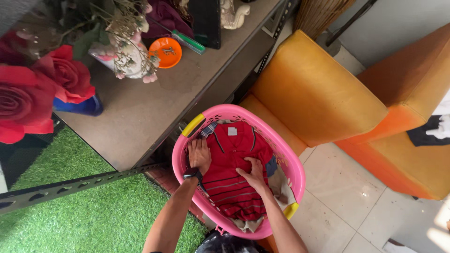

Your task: The person folds a pair of gray trousers on a green artificial turf mat, then places them on a nearby stack. Next, they retrieve a red striped shirt from a pink laundry basket, lay it flat on the mat, and fold it neatly before stacking it with the trousers.

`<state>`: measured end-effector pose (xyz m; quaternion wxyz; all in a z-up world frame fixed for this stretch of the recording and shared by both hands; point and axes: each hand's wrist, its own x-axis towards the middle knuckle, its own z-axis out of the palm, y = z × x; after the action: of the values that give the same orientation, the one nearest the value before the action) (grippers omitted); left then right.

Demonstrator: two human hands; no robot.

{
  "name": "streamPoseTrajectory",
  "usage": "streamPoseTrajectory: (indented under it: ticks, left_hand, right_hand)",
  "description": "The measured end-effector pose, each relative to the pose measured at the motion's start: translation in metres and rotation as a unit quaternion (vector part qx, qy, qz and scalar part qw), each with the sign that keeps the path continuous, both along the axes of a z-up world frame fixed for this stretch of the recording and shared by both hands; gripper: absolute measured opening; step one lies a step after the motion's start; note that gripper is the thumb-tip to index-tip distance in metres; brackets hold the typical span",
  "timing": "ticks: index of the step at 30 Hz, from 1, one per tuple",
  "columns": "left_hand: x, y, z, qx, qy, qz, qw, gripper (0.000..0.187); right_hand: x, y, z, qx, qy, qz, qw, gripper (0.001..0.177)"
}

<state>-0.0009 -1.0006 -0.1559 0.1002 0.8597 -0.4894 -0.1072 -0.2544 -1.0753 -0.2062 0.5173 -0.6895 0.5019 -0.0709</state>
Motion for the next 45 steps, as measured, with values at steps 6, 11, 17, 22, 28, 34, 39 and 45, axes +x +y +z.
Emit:
streamPoseTrajectory:
  ticks: [6, 11, 17, 22, 28, 34, 39, 45]
  left_hand:
    - [-0.016, -0.017, 0.026, -0.030, 0.021, -0.028, 0.999, 0.022]
    - [-0.047, -0.017, 0.048, -0.098, 0.113, -0.060, 0.987, 0.030]
    - [-0.076, 0.002, 0.098, -0.129, 0.216, -0.076, 0.965, 0.035]
    - [-0.091, 0.025, 0.142, -0.179, 0.226, -0.067, 0.955, 0.032]
    - [-0.101, 0.052, 0.193, -0.242, 0.251, -0.020, 0.937, 0.026]
    - [-0.109, 0.080, 0.235, -0.283, 0.305, 0.016, 0.909, 0.024]
    - [-0.103, 0.113, 0.256, -0.276, 0.320, 0.081, 0.903, 0.026]
    - [-0.089, 0.169, 0.273, -0.311, 0.299, 0.128, 0.893, 0.025]
  right_hand:
    - [-0.001, 0.002, -0.009, -0.015, -0.022, -0.007, 1.000, 0.071]
    - [-0.001, 0.002, -0.008, -0.006, -0.021, -0.017, 1.000, 0.069]
    - [0.003, 0.011, 0.001, -0.044, -0.047, -0.036, 0.997, 0.064]
    - [0.002, 0.017, 0.014, -0.069, -0.071, -0.039, 0.994, 0.061]
    - [-0.009, 0.018, 0.030, -0.020, -0.124, -0.057, 0.990, 0.052]
    - [-0.020, 0.008, 0.044, 0.003, -0.227, -0.114, 0.967, 0.036]
    - [-0.013, -0.004, 0.065, -0.180, -0.095, -0.129, 0.971, 0.037]
    - [0.030, -0.002, 0.099, -0.199, -0.086, 0.071, 0.974, 0.071]
